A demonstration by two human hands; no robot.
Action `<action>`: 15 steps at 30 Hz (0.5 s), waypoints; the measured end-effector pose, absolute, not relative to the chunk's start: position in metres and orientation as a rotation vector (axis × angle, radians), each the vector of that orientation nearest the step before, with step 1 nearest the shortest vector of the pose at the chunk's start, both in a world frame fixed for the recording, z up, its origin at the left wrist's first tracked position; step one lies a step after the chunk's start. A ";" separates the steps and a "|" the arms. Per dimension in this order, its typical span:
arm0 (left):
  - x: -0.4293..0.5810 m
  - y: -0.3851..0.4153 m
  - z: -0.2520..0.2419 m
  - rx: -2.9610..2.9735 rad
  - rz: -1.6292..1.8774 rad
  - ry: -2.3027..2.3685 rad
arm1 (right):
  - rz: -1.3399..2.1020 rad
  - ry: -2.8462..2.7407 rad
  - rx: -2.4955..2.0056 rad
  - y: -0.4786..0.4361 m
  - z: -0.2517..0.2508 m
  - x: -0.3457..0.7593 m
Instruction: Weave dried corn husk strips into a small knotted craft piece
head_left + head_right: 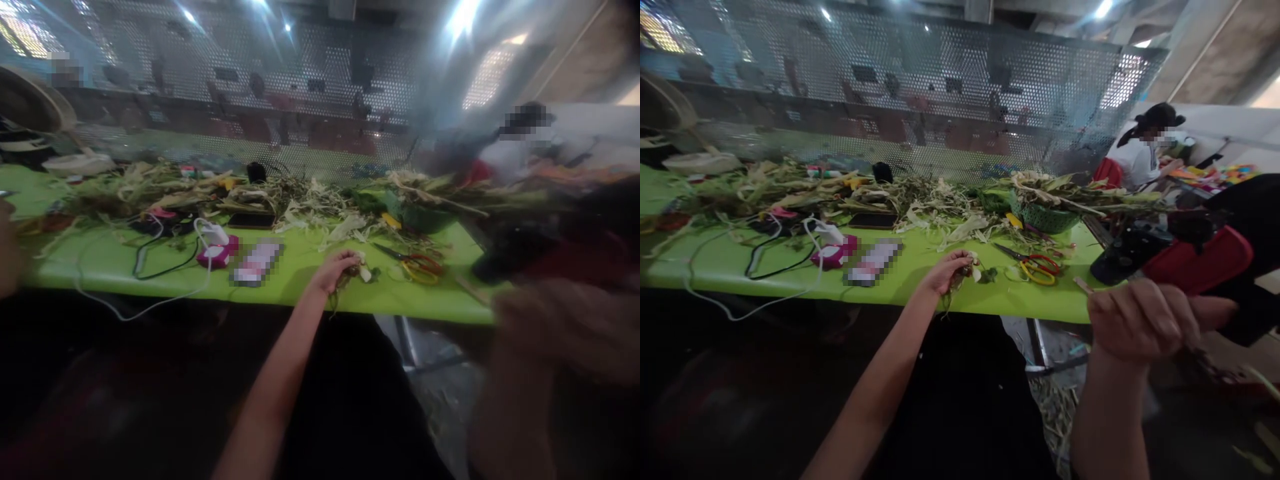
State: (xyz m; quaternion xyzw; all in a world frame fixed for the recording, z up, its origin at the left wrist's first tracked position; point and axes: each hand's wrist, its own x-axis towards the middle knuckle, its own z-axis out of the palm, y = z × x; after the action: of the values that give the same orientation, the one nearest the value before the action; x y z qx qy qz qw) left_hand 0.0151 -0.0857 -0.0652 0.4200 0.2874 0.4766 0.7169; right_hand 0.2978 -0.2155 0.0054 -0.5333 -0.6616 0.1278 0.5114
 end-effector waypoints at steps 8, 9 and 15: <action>0.013 -0.092 -0.064 0.922 1.025 0.616 | 1.016 -1.529 -1.165 -0.128 -0.044 0.191; 0.013 -0.092 -0.065 0.916 1.024 0.614 | 1.027 -1.505 -1.155 -0.121 -0.052 0.186; 0.014 -0.089 -0.069 0.901 1.033 0.629 | 0.903 -1.562 -1.223 -0.112 -0.062 0.200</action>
State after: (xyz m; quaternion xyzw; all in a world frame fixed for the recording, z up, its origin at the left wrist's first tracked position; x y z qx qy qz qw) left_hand 0.0145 -0.0890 -0.0691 0.4091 0.2855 0.4690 0.7288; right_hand 0.1997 -0.1119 -0.0619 -0.4975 -0.6354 0.3674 0.4624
